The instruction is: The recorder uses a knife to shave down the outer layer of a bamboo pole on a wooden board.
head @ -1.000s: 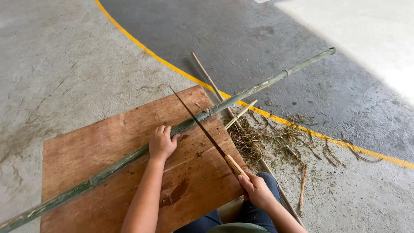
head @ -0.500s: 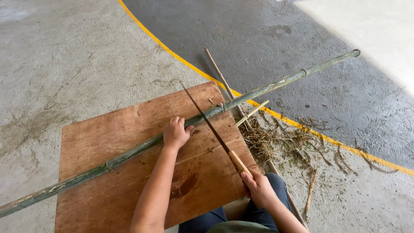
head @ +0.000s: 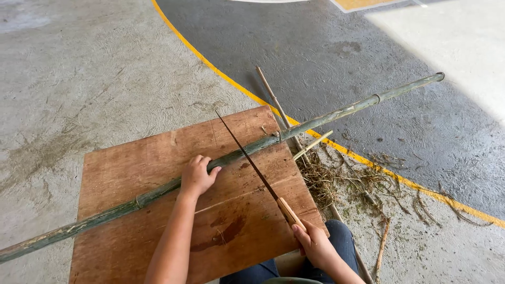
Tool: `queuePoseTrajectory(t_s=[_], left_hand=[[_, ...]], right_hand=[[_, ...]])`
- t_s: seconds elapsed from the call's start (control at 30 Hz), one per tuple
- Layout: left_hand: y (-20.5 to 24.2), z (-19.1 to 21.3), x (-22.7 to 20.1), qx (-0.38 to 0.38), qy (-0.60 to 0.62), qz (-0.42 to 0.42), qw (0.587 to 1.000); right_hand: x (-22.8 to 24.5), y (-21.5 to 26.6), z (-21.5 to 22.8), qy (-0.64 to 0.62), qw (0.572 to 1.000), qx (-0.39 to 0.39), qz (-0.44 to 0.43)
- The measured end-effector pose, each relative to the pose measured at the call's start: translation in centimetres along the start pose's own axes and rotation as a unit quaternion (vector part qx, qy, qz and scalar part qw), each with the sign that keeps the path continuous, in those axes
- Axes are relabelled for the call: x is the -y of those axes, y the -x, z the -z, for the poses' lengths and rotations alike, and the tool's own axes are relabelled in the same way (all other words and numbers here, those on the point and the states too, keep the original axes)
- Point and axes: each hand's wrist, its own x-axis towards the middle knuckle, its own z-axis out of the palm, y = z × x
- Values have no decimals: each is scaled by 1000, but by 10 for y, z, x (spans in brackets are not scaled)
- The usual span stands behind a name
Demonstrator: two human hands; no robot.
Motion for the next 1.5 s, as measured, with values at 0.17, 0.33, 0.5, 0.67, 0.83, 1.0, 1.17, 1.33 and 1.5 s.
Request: queuePoseTrajectory(t_s=[0.17, 0.33, 0.5, 0.67, 0.83, 1.0, 1.17, 1.33, 1.5], left_hand=[[1, -15, -2, -35, 5, 0, 999], [-36, -57, -29, -36, 21, -18, 999], [-61, -44, -78, -75, 41, -41, 996], [-65, -58, -70, -57, 36, -31, 997], [-61, -56, -71, -46, 41, -42, 997], [-65, -51, -74, -83, 54, -49, 994], [-72, -47, -72, -46, 62, -42, 996], [-62, -29, -55, -22, 125, -40, 991], [-52, -16, -11, -18, 127, 17, 992]], right_hand=[[-9, -8, 16, 1, 1000, -5, 4], [-14, -18, 46, -10, 1000, -18, -21], [-24, -31, 58, -40, 997, -48, -37], [-23, -29, 56, -78, 995, -59, -20], [-31, -29, 59, -116, 991, -71, -21], [-21, -25, 52, -78, 993, -82, -21], [3, -11, 29, -34, 994, -100, -42], [9, -5, 14, 42, 996, -76, 1], [17, 0, 18, 18, 997, -67, -15]])
